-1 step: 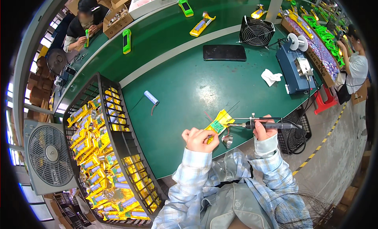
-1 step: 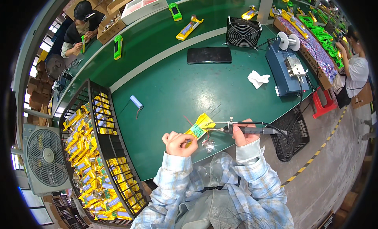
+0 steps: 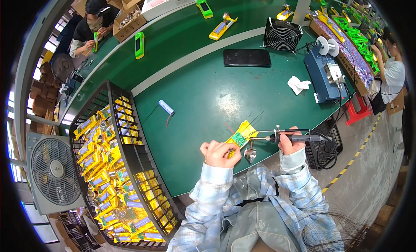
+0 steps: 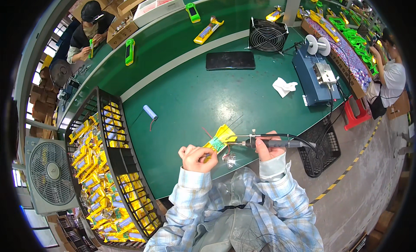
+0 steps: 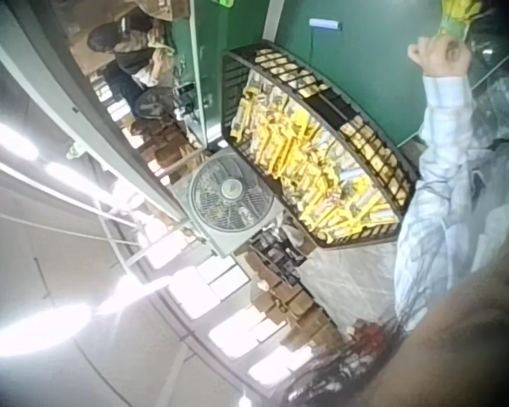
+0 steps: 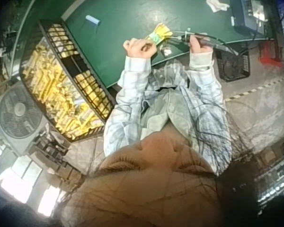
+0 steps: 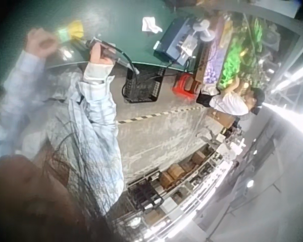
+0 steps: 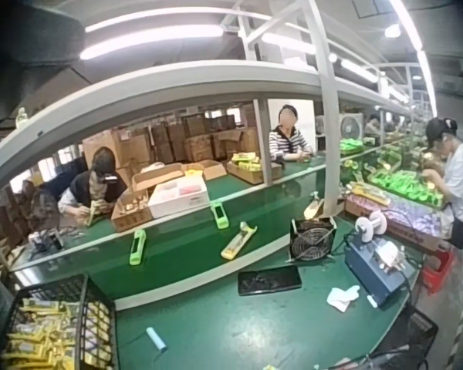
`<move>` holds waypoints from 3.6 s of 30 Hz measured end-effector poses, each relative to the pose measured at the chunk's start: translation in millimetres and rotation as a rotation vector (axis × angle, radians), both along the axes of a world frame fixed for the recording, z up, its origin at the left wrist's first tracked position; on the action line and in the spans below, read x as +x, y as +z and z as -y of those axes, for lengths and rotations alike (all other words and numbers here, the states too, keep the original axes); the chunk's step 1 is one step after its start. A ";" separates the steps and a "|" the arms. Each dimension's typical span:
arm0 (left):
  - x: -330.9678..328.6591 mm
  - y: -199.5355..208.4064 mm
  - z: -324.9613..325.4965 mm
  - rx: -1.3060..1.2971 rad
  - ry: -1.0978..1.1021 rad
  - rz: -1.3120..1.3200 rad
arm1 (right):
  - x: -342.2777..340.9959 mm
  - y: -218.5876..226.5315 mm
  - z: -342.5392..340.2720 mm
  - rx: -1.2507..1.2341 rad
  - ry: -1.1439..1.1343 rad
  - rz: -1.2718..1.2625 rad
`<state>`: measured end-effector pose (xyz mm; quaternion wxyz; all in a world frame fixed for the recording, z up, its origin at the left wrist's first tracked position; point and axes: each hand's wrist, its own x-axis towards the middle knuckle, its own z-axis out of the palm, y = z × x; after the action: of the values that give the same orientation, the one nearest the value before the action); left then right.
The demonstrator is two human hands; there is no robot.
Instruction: The person solders circuit components inside flashlight bodies using a soldering iron, places completed flashlights onto the upper conveyor track, and retrieves new flashlight parts from a crate.
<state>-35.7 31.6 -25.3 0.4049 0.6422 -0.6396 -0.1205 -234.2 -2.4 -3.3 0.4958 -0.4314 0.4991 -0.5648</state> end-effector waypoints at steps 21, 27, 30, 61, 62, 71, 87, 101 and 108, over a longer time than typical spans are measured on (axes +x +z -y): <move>-0.9 3.1 1.1 0.026 0.006 -0.021 | 2.4 -9.1 2.0 -0.125 0.063 -0.131; -1.6 3.0 1.2 0.024 0.015 -0.012 | 6.0 -7.9 -0.2 -0.150 0.046 -0.166; -2.5 3.0 1.0 0.020 0.024 -0.009 | 9.0 -4.0 -3.9 -0.170 0.049 -0.187; 2.8 13.5 -5.3 -0.075 -0.003 -0.078 | -5.9 10.4 -6.5 -0.121 -0.008 0.002; 3.3 16.0 -8.3 -0.055 0.054 -0.021 | -5.1 5.6 -3.6 -0.146 -0.044 -0.016; 51.5 28.2 38.5 0.163 0.030 0.194 | -11.5 -62.4 100.1 -0.022 -0.333 0.349; 194.1 -8.1 328.4 0.395 0.611 0.397 | -8.1 -89.2 112.1 -0.010 -0.335 0.232; 178.3 315.4 19.1 -0.383 -0.076 -0.069 | -25.7 -117.1 128.7 -0.013 -0.372 0.165; 175.3 276.0 -210.7 0.193 0.313 0.287 | -39.7 -121.3 144.5 0.089 -0.369 0.232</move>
<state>139.6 242.3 250.7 0.2604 0.7799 -0.5687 -0.0243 -274.0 -146.8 -124.6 0.4567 -0.2426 0.5338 -0.6690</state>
